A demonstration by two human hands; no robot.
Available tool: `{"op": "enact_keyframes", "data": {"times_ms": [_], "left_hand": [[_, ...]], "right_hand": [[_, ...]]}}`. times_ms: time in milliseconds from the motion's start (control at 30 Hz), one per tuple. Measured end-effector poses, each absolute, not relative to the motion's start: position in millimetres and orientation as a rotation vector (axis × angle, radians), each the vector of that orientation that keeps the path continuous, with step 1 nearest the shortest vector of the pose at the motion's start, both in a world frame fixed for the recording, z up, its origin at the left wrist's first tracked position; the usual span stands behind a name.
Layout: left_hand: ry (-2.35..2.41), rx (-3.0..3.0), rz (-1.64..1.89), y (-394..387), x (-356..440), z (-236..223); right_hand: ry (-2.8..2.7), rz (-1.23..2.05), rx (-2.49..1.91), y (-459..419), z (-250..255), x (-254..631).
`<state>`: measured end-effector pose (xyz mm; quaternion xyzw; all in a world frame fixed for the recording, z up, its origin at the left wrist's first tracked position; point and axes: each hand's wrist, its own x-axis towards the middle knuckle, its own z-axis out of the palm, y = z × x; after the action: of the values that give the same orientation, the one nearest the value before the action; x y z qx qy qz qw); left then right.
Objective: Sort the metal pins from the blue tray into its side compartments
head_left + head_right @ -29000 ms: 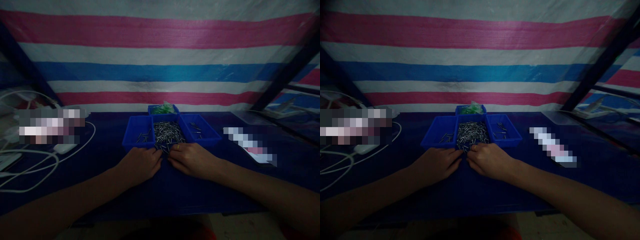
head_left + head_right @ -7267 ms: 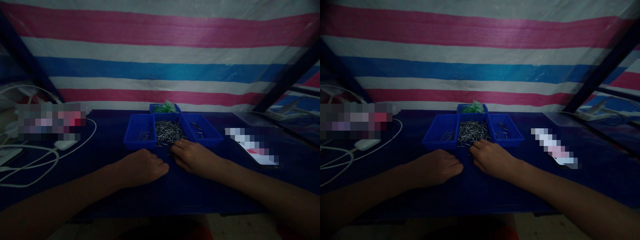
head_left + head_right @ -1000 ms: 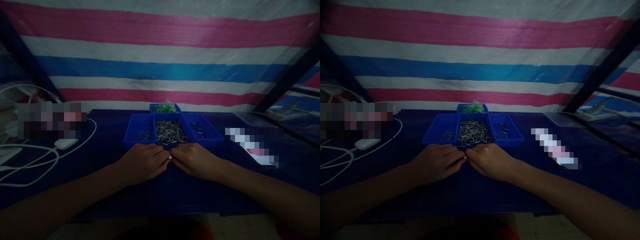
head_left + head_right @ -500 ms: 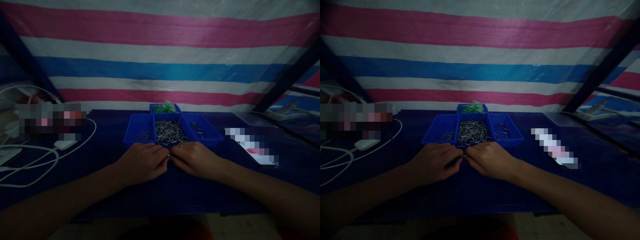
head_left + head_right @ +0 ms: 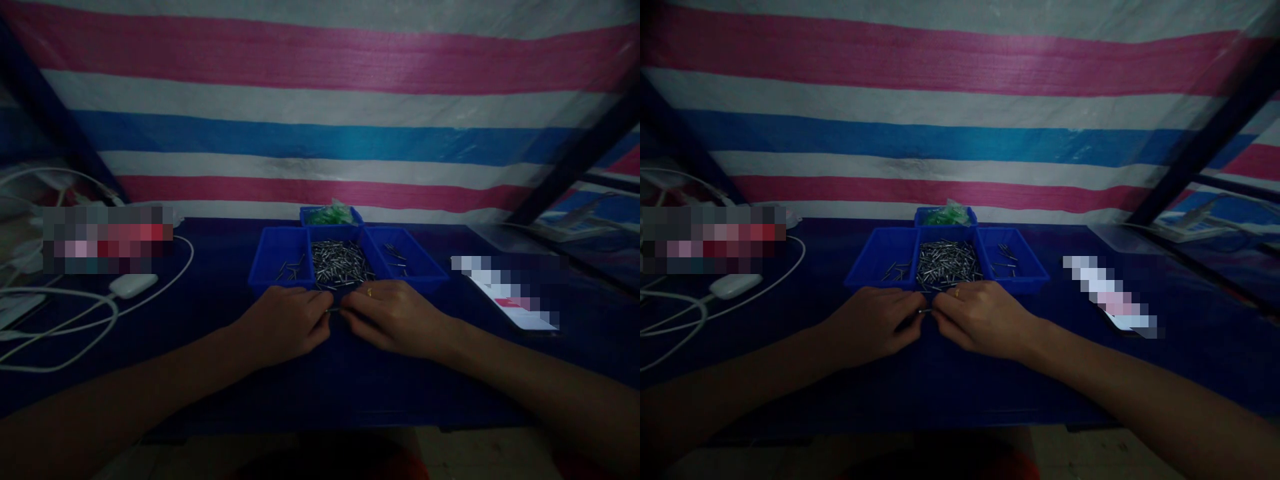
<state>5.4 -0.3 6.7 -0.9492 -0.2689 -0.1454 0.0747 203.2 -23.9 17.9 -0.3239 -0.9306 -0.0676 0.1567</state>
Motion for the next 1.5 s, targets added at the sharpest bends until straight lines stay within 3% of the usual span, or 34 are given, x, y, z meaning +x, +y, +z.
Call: {"op": "enact_keyframes", "data": {"times_ms": [533,1100,1500], "left_hand": [[-0.491,-2.803,-0.735,-2.6,5.0,7.3],[-0.682,-2.835,-0.727,-2.9,4.8,9.7],[-0.674,-2.847,-0.659,1.3,2.6,8.2]], "right_hand": [[-2.730,0.254,-0.917,-23.0,15.0,201.7],[-2.652,-0.155,-1.004,-21.4,18.7,204.4],[-2.663,-0.167,-0.984,-22.1,18.3,200.7]]}}
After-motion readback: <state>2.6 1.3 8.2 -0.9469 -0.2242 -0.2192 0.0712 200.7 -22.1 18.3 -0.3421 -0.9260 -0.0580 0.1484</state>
